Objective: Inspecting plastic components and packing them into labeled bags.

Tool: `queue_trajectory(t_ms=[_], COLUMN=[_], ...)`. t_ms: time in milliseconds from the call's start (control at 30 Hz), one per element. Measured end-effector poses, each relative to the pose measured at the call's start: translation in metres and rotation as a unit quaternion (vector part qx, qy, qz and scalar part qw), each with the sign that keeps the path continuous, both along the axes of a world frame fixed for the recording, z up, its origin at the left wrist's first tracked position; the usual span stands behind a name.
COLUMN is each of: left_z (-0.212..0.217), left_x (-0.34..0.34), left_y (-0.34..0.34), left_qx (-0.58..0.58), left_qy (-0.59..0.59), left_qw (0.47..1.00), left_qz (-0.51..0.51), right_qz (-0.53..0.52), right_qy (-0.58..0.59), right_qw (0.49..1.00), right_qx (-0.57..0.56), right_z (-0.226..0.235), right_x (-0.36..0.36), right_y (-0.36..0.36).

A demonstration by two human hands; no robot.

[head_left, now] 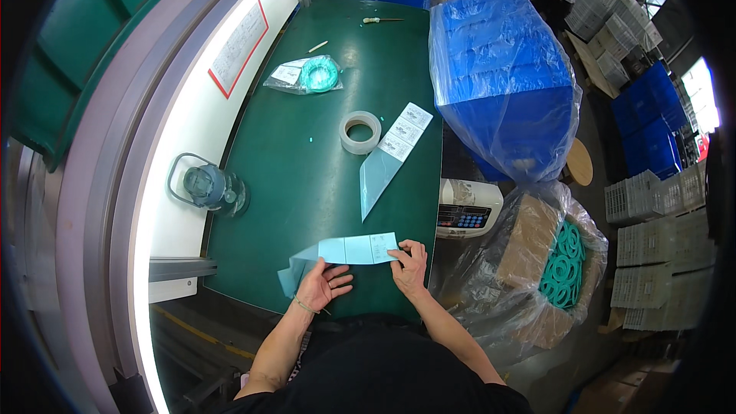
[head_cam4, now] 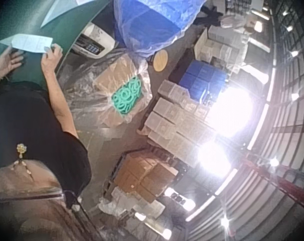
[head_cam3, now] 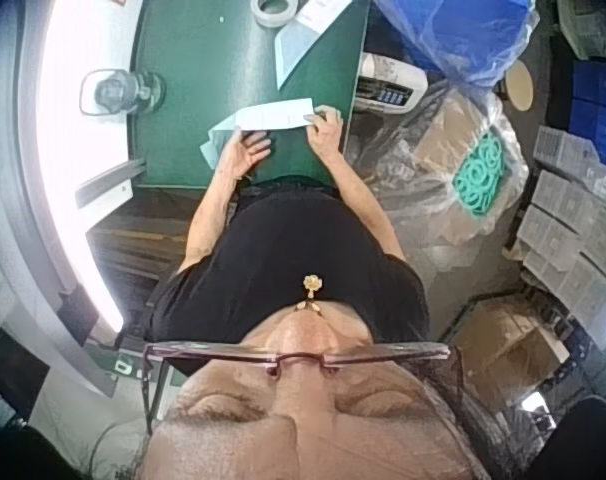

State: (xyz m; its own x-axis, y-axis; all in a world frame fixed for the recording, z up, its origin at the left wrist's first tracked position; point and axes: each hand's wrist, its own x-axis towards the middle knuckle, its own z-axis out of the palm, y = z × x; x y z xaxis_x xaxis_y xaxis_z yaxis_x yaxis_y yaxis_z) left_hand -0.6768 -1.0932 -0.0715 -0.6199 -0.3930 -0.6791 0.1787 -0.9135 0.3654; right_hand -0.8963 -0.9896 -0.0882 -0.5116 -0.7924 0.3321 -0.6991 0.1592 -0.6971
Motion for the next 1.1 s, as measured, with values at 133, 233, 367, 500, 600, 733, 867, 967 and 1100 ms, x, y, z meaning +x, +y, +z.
queue_trajectory(t_ms=[133,233,367,500,600,733,867,967,1100], left_z=[-0.008,-0.017,-0.022,-0.021,-0.006,-0.009,0.0,-0.009,-0.04], left_x=[-0.003,-0.002,-0.002,-0.003,-0.011,-0.019,-0.019,-0.01,0.012], left_y=[-0.011,-0.015,-0.017,-0.025,-0.044,-0.066,-0.076,-0.086,-0.103], left_qx=[0.06,0.051,0.054,-0.059,-0.169,-0.253,-0.385,-0.417,-0.417], left_qy=[-0.027,-0.081,-0.099,-0.162,-0.222,-0.258,-0.215,-0.282,-0.376], left_qw=[0.996,0.994,0.992,0.982,0.952,0.902,0.867,0.841,0.792], left_qz=[0.053,0.046,0.062,0.077,0.129,0.237,0.232,0.197,0.242], right_qz=[0.015,0.036,0.046,0.056,0.078,0.106,0.098,0.095,0.099], right_qy=[0.034,0.076,0.081,0.079,0.096,0.109,0.104,0.101,0.1], right_qw=[0.999,0.994,0.993,0.993,0.99,0.986,0.987,0.988,0.988], right_qx=[0.034,0.065,0.067,0.068,0.072,0.073,0.076,0.072,0.067], right_z=[0.002,0.0,-0.001,0.0,0.002,0.003,0.002,0.001,0.0], right_x=[-0.001,-0.003,-0.006,-0.008,-0.01,-0.008,-0.006,-0.005,-0.004], right_y=[-0.002,-0.001,0.0,0.001,0.001,0.0,0.001,0.001,-0.002])
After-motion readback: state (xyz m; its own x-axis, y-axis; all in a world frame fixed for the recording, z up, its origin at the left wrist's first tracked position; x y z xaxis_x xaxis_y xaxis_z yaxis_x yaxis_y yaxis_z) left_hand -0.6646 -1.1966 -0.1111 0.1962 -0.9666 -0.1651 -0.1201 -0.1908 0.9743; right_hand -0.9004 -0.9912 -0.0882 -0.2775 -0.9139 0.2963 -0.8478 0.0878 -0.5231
